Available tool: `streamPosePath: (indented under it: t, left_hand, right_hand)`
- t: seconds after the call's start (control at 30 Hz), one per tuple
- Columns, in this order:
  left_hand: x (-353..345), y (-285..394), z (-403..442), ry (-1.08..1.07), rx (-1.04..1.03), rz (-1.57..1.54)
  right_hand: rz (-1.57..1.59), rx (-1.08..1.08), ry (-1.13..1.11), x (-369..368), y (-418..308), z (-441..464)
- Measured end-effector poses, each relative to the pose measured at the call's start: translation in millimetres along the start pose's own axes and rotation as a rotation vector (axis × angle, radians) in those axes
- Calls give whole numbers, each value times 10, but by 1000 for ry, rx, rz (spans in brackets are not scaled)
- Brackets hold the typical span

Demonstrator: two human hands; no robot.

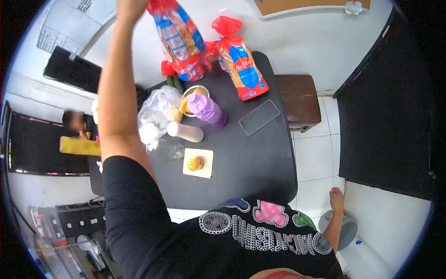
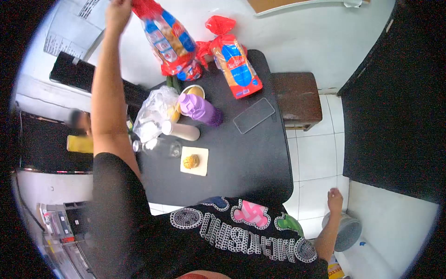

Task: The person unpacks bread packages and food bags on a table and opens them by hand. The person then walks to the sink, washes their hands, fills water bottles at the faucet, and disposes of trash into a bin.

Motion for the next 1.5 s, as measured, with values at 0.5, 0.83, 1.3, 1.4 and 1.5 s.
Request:
streamPosePath:
  t: [0.5,0.83,1.3,1.4,1.5]
  left_hand:
    - [1099,2052,-2221,-425,-416,-136]
    - [778,2051,-4260,-1178,-233,-184]
    - [480,1540,-4211,-1060,759,-400]
    - [471,1527,-4209,-1014,874,-757]
    - [759,1609,-3801,-871,983,-808]
  right_hand:
    - [274,753,182,899,-3927,486]
    - [-244,1191,-248,-9,-4392,-67]
    - [788,194,-801,-880,-4230,269]
    - [1344,-36,-830,-791,-4296,295]
    - [1486,-11,-877,-245,-4602,294]
Point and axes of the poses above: each hand's wrist, its own z-axis towards the middle knuckle, its own x-axis out of the back of the hand, y = z × x, the point moved 5 cm from there along z, towards the middle knuckle, and after that the axes turned 8 degrees about x, right-handed, at the moved point
